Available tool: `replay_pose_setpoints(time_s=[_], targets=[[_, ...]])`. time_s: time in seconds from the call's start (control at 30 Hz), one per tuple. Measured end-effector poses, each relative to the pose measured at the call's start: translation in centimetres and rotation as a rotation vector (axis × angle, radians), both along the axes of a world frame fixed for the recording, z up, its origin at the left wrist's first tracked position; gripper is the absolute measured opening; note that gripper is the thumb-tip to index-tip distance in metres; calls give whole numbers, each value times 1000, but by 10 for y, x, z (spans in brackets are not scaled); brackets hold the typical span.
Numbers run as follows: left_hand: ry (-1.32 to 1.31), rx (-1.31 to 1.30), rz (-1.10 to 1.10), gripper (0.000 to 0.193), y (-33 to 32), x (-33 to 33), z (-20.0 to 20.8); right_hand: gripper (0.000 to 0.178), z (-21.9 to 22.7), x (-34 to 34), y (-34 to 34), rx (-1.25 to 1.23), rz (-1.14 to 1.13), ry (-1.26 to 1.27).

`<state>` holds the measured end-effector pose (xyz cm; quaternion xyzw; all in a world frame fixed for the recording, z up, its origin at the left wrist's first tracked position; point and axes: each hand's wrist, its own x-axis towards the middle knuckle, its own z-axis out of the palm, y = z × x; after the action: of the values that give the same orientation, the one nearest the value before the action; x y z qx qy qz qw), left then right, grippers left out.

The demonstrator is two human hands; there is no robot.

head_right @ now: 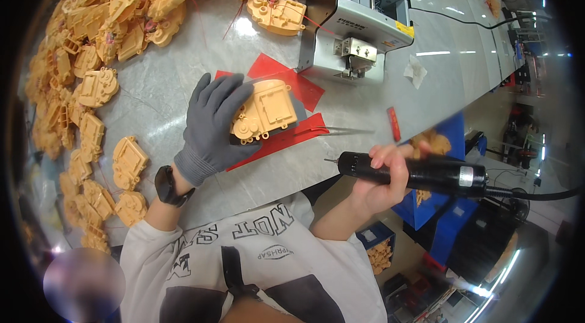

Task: The person secures small toy components into plastic toy housings using an electric screwdriver.

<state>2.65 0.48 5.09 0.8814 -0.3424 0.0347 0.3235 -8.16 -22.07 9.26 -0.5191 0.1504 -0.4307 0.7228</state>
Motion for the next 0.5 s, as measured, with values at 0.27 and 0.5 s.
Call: replay_pose_setpoints(time_s=[0.27, 0.5], targets=[[118, -262, -68, 52, -6, -2, 10, 37, 3, -5, -6, -22, 87, -19], [511, -398, -32, 44, -5, 14, 20, 36, 2, -9, -5, -13, 79, -23]])
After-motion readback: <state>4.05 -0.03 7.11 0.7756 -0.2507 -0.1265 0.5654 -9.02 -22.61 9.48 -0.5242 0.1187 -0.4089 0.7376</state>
